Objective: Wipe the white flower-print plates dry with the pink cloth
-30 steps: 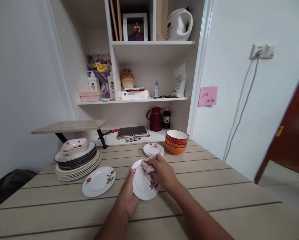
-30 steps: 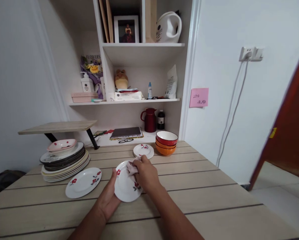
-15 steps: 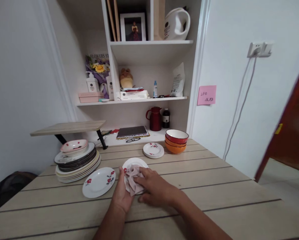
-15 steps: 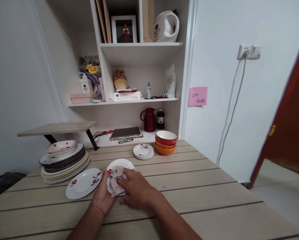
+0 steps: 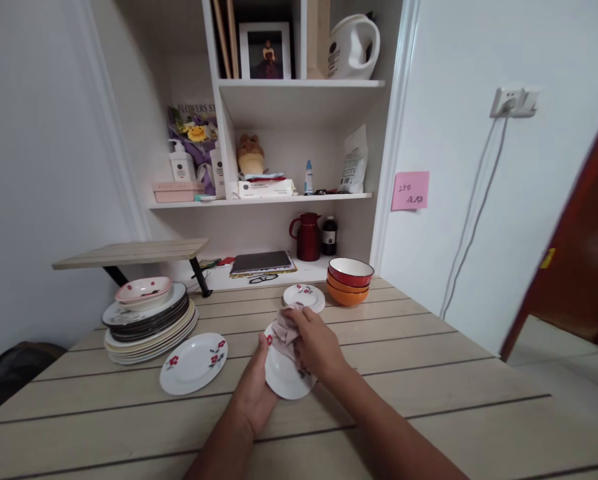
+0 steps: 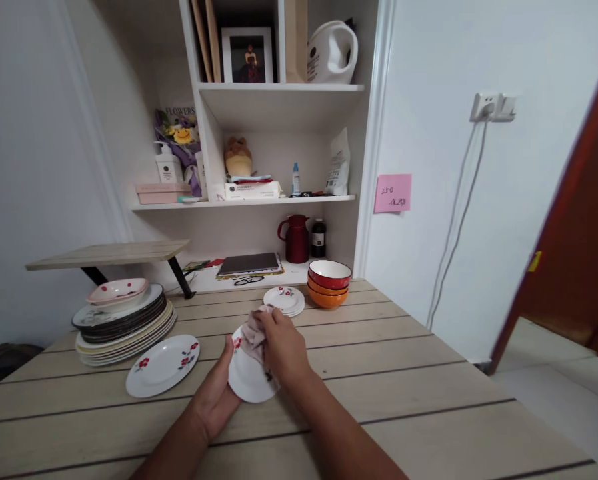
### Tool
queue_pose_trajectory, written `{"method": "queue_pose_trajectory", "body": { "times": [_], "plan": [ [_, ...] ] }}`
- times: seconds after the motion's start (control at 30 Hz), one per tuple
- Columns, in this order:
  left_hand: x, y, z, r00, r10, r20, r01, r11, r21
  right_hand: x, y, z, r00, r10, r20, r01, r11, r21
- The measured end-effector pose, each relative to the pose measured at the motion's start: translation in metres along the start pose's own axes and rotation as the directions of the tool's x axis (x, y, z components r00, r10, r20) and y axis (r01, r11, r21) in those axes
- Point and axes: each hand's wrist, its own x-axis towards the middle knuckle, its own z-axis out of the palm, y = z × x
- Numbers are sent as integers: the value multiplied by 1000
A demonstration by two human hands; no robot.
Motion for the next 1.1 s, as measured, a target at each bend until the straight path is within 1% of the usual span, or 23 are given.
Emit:
{"method": "queue_pose_trajectory", "body": {
  "times": [0.1,0.17,0.27,0.33,0.37,0.43,0.5,0.53,0.57,0.63,0.67,0.73,0.83,0.9,0.97,1.03,1.1],
  "plan": [
    [-1,-1,2,1000,-26,14,26,1000,9,-2,-10,5,995,-91,-37,95,989,111],
    [-2,-1,1,1000,-4,7,4,1000,-13,-4,-15,8,986,-164,-19,165,972,169],
    [-3,1,-2,998,48,-41,-49,998,-34,-10,-18,9,951,-299,78,276,935,223],
    [-4,5,-6,994,60,-91,-63,998,-29,-13,-17,6,923,-351,156,307,918,251],
    [-4,7,-9,991,60,-118,-64,998,-28,-15,-15,4,913,-355,199,299,917,263],
    [-3,11,-14,986,55,-154,-62,997,-38,-15,-8,0,902,-315,297,235,932,275],
    [-1,14,-18,989,59,-138,-67,996,-58,-13,1,-6,916,-191,353,113,967,230],
    [0,14,-18,990,67,-121,-75,995,-68,-11,5,-8,933,-107,343,45,982,183],
    [0,14,-18,991,78,-109,-87,993,-74,-9,9,-10,952,-23,304,-17,992,127],
    [1,11,-15,990,95,-108,-102,993,-64,-5,15,-14,979,96,182,-105,994,39],
    [0,9,-13,989,93,-117,-99,994,-49,-3,16,-14,985,126,120,-129,991,20],
    [0,4,-6,989,78,-130,-80,997,-9,-1,15,-13,990,143,19,-143,989,24],
    [-2,-2,1,992,54,-117,-49,998,45,0,7,-5,990,108,-92,-103,993,53],
    [-3,-5,4,995,37,-89,-31,997,66,0,0,1,992,59,-110,-52,996,69],
    [-3,-5,5,998,23,-59,-19,998,61,-2,-7,5,998,-1,-71,7,996,86],
    [-3,-4,4,998,27,-47,-26,999,35,-6,-14,6,997,-81,-5,81,988,130],
    [-3,0,1,996,53,-67,-53,999,12,-10,-19,5,978,-197,74,178,962,205]
  ]
}}
